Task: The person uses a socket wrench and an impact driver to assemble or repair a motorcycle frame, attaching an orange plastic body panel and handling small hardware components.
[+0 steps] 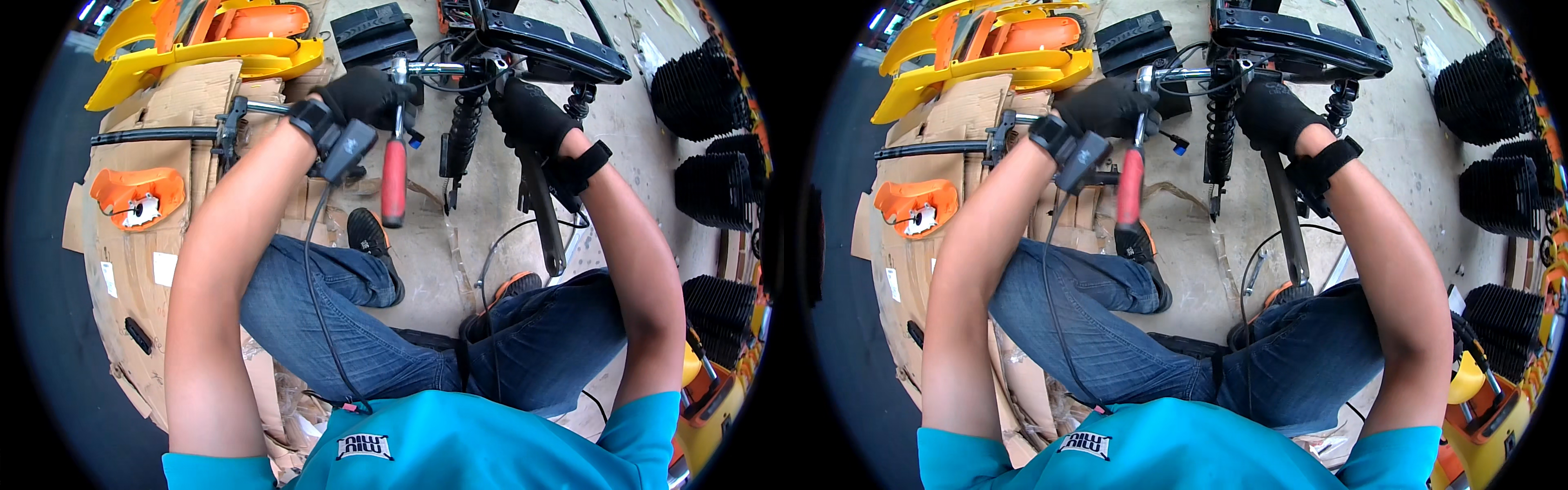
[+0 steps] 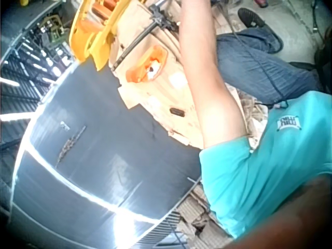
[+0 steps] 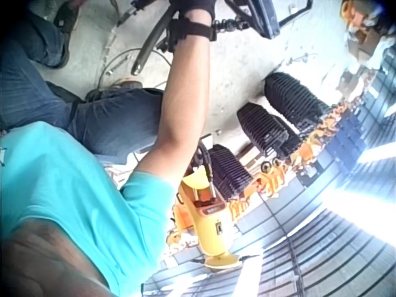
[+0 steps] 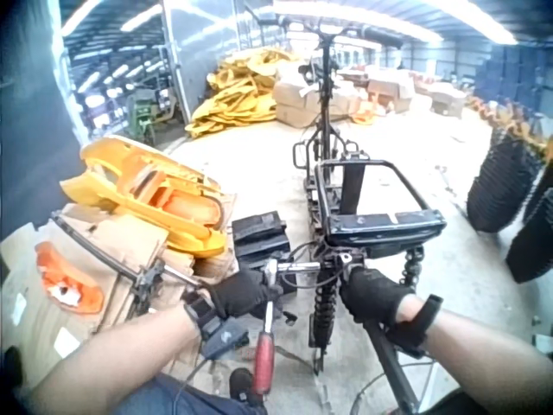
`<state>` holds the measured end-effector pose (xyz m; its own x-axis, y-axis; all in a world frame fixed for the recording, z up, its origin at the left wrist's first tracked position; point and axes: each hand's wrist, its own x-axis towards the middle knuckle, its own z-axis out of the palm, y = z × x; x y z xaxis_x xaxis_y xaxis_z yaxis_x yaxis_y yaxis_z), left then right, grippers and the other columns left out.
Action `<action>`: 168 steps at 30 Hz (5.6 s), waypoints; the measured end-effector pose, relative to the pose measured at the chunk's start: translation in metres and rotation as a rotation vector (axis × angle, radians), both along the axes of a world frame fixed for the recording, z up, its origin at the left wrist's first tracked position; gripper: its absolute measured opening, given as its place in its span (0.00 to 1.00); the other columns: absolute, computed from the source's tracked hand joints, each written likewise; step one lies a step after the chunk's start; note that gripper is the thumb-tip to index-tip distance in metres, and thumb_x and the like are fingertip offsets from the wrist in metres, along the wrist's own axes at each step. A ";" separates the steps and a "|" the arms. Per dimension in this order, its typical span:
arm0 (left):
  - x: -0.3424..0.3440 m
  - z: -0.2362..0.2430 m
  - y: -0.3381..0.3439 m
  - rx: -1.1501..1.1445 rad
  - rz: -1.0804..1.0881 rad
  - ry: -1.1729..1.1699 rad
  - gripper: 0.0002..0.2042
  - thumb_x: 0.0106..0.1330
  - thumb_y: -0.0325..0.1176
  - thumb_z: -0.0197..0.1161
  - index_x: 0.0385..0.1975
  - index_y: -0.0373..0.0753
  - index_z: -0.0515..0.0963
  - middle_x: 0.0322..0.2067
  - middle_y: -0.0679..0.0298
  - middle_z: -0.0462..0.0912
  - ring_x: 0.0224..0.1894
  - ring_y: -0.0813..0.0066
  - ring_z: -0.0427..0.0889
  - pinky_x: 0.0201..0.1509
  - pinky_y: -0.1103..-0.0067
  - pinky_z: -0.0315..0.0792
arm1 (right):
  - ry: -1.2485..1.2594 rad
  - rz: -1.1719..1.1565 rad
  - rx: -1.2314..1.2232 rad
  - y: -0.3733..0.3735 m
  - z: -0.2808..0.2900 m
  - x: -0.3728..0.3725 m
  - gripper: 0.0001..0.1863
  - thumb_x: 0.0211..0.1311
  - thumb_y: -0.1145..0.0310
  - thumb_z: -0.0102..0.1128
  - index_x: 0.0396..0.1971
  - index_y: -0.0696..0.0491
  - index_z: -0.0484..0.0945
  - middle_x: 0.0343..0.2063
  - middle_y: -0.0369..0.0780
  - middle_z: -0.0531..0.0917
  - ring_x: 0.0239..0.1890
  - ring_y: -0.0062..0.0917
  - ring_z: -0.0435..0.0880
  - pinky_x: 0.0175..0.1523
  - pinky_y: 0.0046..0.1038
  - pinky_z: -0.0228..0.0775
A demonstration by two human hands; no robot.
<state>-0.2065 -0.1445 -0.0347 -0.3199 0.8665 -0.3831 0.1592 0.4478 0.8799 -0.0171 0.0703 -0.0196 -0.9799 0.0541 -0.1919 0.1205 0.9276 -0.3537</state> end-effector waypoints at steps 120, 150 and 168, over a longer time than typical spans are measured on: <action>0.039 -0.003 -0.051 -0.177 0.318 -0.201 0.07 0.62 0.29 0.57 0.32 0.30 0.71 0.22 0.58 0.77 0.19 0.72 0.78 0.19 0.77 0.73 | -0.070 0.041 0.065 -0.010 0.003 -0.004 0.10 0.61 0.70 0.51 0.26 0.61 0.72 0.20 0.43 0.79 0.19 0.28 0.82 0.24 0.26 0.76; 0.153 0.056 -0.064 0.130 0.490 -0.327 0.08 0.65 0.32 0.56 0.39 0.36 0.71 0.27 0.67 0.74 0.25 0.82 0.76 0.33 0.84 0.75 | -0.077 -0.948 -0.982 -0.185 -0.295 0.161 0.14 0.48 0.67 0.62 0.35 0.58 0.79 0.31 0.51 0.82 0.37 0.41 0.82 0.43 0.36 0.74; 0.156 0.035 -0.040 0.138 0.329 -0.305 0.20 0.62 0.25 0.57 0.53 0.31 0.62 0.37 0.56 0.77 0.38 0.69 0.82 0.43 0.75 0.80 | -0.293 -0.569 -0.897 -0.174 -0.191 0.153 0.17 0.54 0.58 0.59 0.35 0.57 0.79 0.33 0.50 0.83 0.35 0.37 0.84 0.42 0.34 0.75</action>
